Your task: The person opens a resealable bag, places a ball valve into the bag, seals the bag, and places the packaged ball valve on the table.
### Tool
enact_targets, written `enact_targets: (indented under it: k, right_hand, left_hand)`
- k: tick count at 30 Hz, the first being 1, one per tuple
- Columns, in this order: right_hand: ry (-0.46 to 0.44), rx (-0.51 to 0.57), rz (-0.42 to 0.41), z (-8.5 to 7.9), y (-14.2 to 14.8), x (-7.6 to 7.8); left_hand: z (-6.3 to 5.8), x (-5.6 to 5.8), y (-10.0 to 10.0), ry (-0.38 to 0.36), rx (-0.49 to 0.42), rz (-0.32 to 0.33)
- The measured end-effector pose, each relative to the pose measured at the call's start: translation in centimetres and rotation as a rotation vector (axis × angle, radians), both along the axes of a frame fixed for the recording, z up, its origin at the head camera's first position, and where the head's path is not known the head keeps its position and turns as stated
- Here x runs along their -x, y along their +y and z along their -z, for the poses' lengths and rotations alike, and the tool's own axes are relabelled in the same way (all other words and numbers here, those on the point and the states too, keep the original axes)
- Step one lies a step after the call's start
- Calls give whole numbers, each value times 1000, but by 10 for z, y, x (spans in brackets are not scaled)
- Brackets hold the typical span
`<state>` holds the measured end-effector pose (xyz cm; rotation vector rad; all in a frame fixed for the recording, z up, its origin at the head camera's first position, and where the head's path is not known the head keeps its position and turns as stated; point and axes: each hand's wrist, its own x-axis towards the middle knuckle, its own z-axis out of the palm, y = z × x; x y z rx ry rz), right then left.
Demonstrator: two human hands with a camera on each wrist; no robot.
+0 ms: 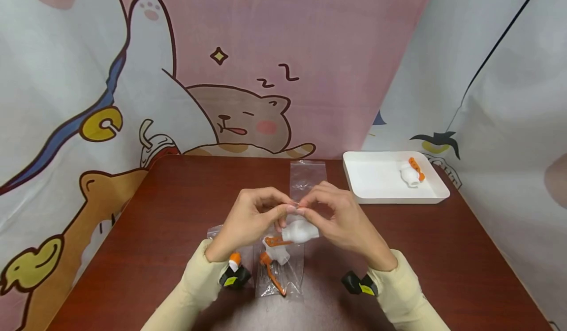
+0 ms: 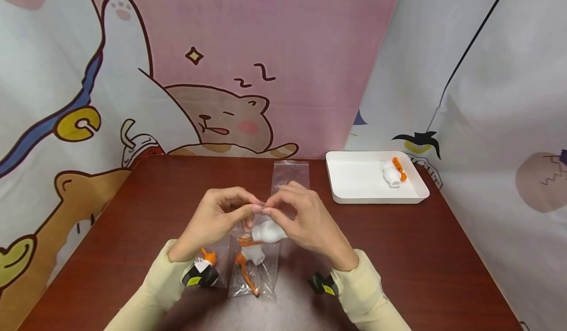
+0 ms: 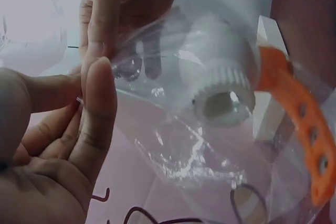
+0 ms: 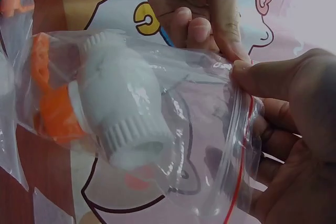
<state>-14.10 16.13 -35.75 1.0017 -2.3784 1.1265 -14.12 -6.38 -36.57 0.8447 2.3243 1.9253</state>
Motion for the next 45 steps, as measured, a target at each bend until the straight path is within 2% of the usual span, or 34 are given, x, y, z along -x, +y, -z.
enact_targets:
  k: [3, 9, 12, 18, 24, 29, 35, 45]
  right_hand:
    - [-1, 3, -2, 1, 0, 0]
    - [-5, 16, -29, 2, -3, 1]
    - [-2, 23, -34, 4, -4, 1]
    - [21, 54, -32, 5, -8, 1]
    - [97, 52, -28, 4, -11, 3]
    - [145, 38, -25, 4, -11, 4]
    - [142, 32, -14, 5, -9, 4]
    - [136, 48, 22, 5, -9, 5]
  left_hand:
    - [1, 0, 2, -28, -28, -7]
    - [4, 2, 3, 45, -124, 7]
    - [4, 2, 3, 61, -138, -1]
    - [3, 1, 2, 38, -135, -36]
    - [4, 1, 1, 21, -102, -80]
    - [3, 2, -2, 30, -62, -60]
    - [2, 6, -5, 78, 4, -48]
    - [3, 7, -4, 137, -12, -91]
